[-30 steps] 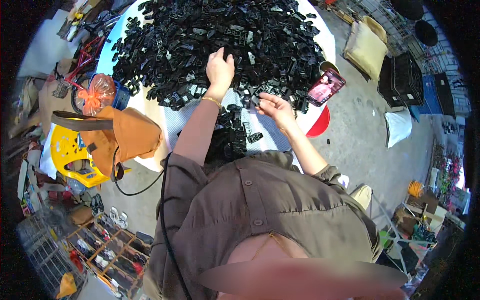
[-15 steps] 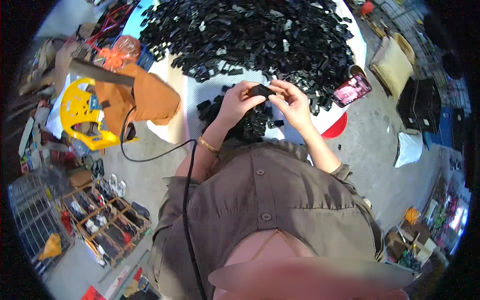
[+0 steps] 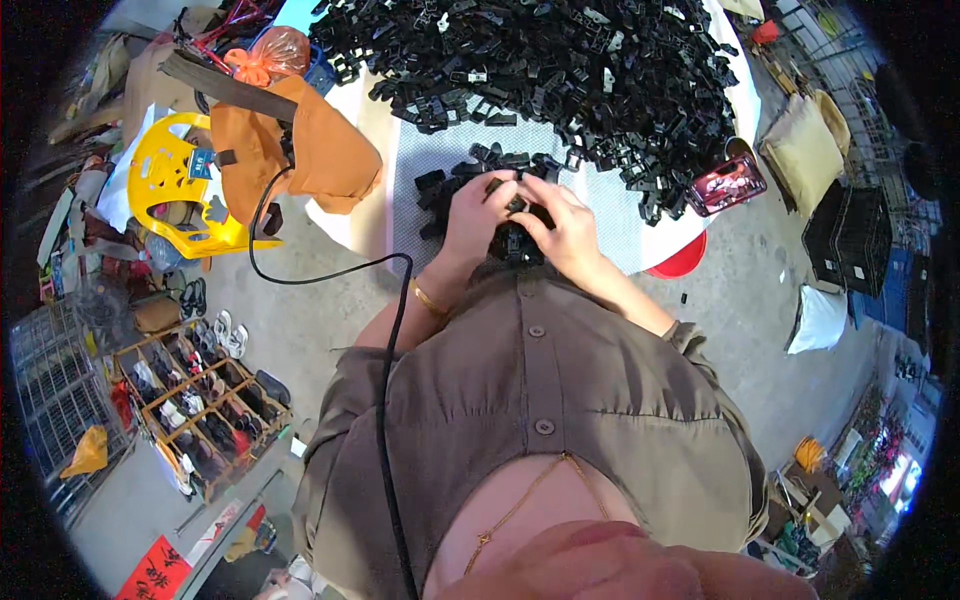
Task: Assembling small electronic components into plastic frames at a workbench.
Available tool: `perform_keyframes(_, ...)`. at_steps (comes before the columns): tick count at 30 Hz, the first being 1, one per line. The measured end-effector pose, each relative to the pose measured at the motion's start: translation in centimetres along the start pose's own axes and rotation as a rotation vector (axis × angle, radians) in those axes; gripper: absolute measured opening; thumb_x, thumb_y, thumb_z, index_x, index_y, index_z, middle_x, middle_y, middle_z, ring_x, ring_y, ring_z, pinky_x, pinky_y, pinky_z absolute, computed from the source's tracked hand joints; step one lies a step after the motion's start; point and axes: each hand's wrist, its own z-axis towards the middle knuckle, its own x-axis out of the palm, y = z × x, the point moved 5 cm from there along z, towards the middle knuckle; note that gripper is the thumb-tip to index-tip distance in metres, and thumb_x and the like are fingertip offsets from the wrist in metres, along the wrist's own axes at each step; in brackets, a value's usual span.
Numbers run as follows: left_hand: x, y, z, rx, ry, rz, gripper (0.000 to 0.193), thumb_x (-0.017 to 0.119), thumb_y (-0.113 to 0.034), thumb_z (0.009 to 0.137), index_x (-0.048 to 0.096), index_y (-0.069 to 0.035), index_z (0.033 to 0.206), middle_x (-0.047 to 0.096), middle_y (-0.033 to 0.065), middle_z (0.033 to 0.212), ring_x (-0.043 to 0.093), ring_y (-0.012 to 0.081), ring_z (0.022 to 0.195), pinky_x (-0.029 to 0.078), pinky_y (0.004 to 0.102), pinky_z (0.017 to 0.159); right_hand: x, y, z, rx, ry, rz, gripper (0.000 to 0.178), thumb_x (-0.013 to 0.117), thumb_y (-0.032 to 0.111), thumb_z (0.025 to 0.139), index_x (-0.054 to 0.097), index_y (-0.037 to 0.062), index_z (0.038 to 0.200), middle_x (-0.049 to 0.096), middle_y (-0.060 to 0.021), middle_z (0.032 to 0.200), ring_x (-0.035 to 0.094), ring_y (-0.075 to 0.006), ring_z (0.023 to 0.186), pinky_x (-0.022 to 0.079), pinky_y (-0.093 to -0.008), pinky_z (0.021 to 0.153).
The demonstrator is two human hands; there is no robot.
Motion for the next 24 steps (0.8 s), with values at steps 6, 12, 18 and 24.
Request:
perform_keyframes(6, -3.6, -4.3, -0.5, 0.41, -0.115, 0.781, 0.033, 0.054, -0.008, 0.084, 0.048, 0.001, 0.115, 0.063, 0.0124, 0.089, 0.062, 0.0193, 0.079, 0.047, 0.0288, 0.073, -3.7, -9.3, -4.1, 0.435, -0.096, 0.038, 0.023, 0.062, 0.009, 0.081, 0.061, 0.002, 0.103, 0.063, -0.0122, 0.098, 0.062, -0.0166, 0.083, 0.05, -0.0272, 0.07)
perform_keyframes(12, -6.7, -1.0, -1.6, 0.477, -0.137, 1.172, 0.048, 0.052, -0.01, 0.085, 0.035, 0.0, 0.129, 0.056, 0.0179, 0.105, 0.054, 0.0281, 0.096, 0.042, 0.0361, 0.083, -4.0, -10.9, -10.7, 0.6, 0.11, 0.008, 0.019, 0.063, 0.012, 0.081, 0.063, 0.0018, 0.096, 0.065, -0.0074, 0.084, 0.059, -0.0124, 0.071, 0.048, -0.0252, 0.063)
perform_keyframes(18, -4.4, -0.3, -2.5, 0.564, -0.101, 1.405, 0.058, 0.058, -0.023, 0.081, 0.034, -0.006, 0.132, 0.046, 0.0181, 0.12, 0.045, 0.0353, 0.106, 0.037, 0.0418, 0.087, -1.1, -9.8, -17.5, 0.595, 0.51, 0.179, 0.021, 0.06, 0.017, 0.081, 0.063, 0.0038, 0.097, 0.064, -0.0149, 0.089, 0.063, -0.0256, 0.075, 0.048, -0.0318, 0.066)
perform_keyframes(24, -2.7, 1.2, -5.0, 0.729, -0.183, 1.377, 0.054, 0.062, -0.016, 0.077, 0.041, -0.002, 0.125, 0.044, 0.0216, 0.122, 0.044, 0.0377, 0.108, 0.037, 0.0437, 0.089, 2.0, -15.6, -25.0, 0.694, 0.876, 0.002, 0.026, 0.052, 0.023, 0.085, 0.061, 0.0004, 0.094, 0.061, -0.0217, 0.088, 0.06, -0.0309, 0.079, 0.046, -0.0393, 0.069)
